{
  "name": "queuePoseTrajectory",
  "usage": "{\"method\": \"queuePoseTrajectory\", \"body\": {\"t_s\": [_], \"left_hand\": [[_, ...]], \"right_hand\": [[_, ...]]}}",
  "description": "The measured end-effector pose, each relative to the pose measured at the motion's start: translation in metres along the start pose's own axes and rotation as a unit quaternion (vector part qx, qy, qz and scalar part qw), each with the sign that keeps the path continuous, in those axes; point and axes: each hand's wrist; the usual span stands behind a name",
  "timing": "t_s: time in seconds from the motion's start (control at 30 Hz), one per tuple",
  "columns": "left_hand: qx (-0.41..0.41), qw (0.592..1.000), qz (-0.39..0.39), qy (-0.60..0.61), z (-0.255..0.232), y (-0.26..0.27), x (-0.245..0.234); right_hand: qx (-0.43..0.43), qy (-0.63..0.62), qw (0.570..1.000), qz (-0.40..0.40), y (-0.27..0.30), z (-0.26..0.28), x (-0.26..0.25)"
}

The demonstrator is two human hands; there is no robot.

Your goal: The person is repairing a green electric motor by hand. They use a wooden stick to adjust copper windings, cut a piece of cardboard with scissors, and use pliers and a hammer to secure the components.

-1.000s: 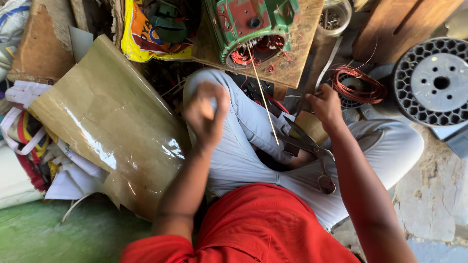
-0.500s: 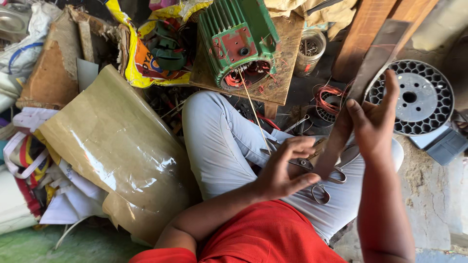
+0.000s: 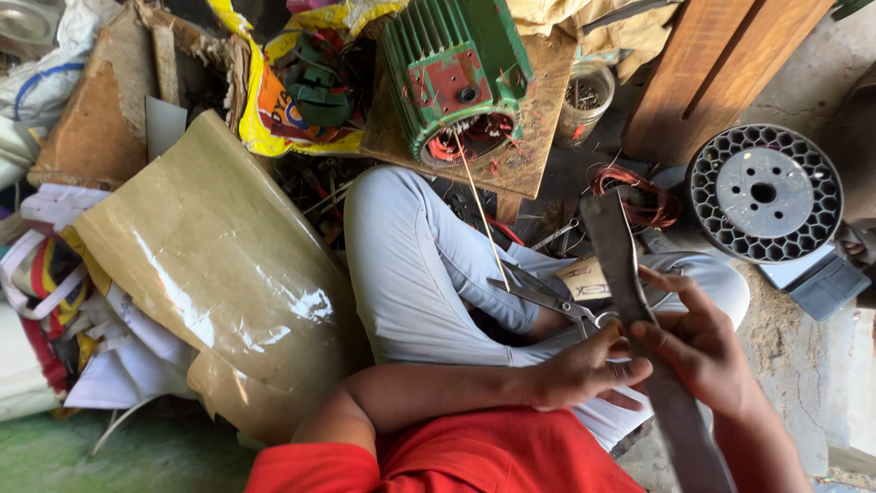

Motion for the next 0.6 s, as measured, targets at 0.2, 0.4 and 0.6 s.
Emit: {"method": "queuePoseTrajectory", "body": {"t_s": [0.2,0.4,0.6], "left_hand": [[0.103,0.985,-0.1,0.092,-0.018,0.028,0.005],[0.137,0.954,-0.13,0.235,-0.031,0.037,0.002],[0.154,0.927,-0.222,0.259,-0.054,0.026,-0.012]], "right_hand": [[-0.078,0.194,0.978,0.004,-0.027,0.054,0.058],[-0.172,0.281,0.943,-0.049,-0.096,0.095,0.117],[-0.215,0.303,0.926,-0.065,-0.145,0.112,0.137]]}}
Point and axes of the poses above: each hand's wrist, its own y-axis away from the middle knuckle, its own x-axis out of the palm, z = x × y, and after that the axes turned 6 degrees about x, right-handed
